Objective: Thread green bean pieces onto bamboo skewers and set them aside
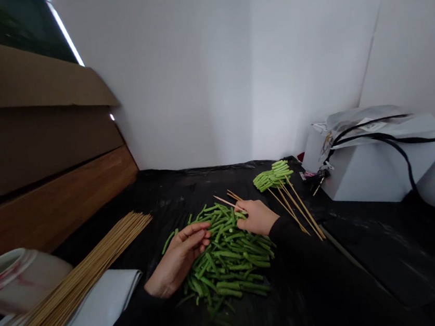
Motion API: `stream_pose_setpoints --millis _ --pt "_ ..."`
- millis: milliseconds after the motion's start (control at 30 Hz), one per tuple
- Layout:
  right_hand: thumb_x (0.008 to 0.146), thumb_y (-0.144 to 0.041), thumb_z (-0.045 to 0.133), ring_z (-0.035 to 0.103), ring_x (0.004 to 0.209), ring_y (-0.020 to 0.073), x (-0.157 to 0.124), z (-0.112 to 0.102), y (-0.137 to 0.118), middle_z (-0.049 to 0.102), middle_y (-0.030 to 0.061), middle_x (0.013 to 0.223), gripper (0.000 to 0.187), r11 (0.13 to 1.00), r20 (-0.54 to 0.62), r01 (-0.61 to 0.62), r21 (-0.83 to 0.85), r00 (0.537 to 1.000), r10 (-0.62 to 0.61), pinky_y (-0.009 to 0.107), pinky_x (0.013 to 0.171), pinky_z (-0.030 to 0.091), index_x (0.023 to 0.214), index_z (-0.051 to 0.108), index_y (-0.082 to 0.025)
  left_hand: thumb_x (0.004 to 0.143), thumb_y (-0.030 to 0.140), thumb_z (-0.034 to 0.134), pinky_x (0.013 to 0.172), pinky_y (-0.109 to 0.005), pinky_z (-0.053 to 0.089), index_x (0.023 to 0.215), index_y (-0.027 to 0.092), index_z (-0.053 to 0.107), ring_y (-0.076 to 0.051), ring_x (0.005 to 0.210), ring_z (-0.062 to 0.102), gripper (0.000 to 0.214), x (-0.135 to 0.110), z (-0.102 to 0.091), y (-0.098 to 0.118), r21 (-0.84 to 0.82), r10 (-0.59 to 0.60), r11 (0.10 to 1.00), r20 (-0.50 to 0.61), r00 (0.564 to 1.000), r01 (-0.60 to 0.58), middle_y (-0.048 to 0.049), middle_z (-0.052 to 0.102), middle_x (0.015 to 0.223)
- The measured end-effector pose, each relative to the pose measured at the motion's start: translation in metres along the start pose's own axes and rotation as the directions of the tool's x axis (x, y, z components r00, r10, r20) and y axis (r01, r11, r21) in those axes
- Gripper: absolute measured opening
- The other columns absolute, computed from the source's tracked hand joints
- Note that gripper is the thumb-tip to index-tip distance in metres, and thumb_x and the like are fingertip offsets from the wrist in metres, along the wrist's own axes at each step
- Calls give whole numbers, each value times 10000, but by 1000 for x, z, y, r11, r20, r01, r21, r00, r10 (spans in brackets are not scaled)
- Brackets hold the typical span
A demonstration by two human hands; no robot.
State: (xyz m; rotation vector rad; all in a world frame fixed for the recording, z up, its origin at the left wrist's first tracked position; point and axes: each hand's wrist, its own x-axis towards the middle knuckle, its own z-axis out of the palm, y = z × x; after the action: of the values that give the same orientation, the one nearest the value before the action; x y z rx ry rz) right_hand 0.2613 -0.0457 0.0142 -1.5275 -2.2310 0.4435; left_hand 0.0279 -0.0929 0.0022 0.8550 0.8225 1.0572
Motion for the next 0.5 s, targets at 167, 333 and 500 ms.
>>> stream_pose_setpoints --millis 167,333,500 --pt "778 -205 516 590 742 137 -13 4 -42 652 4 809 153 998 -87 62 -17 994 -64 227 714 392 902 604 -219 714 240 784 666 -182 447 974 130 733 -93 716 603 286 2 -2 -2 -6 10 1000 16 1000 -10 -58 692 843" --pt "727 -309 685 639 972 207 -31 10 -60 696 35 1057 501 990 21 135 38 990 -136 284 832 438 1213 573 -272 714 242 781 660 -180 457 929 126 735 -89 708 601 249 5 -5 -5 -5 44 999 2 999 -44 -60 693 853" --pt "694 -383 732 653 956 203 -39 0 -44 689 42 1126 730 974 -38 125 187 992 -120 298 823 476 1360 465 -244 683 262 801 661 -190 465 922 126 737 -102 711 610 283 6 -4 -8 62 55 997 -34 998 -53 -62 697 838"
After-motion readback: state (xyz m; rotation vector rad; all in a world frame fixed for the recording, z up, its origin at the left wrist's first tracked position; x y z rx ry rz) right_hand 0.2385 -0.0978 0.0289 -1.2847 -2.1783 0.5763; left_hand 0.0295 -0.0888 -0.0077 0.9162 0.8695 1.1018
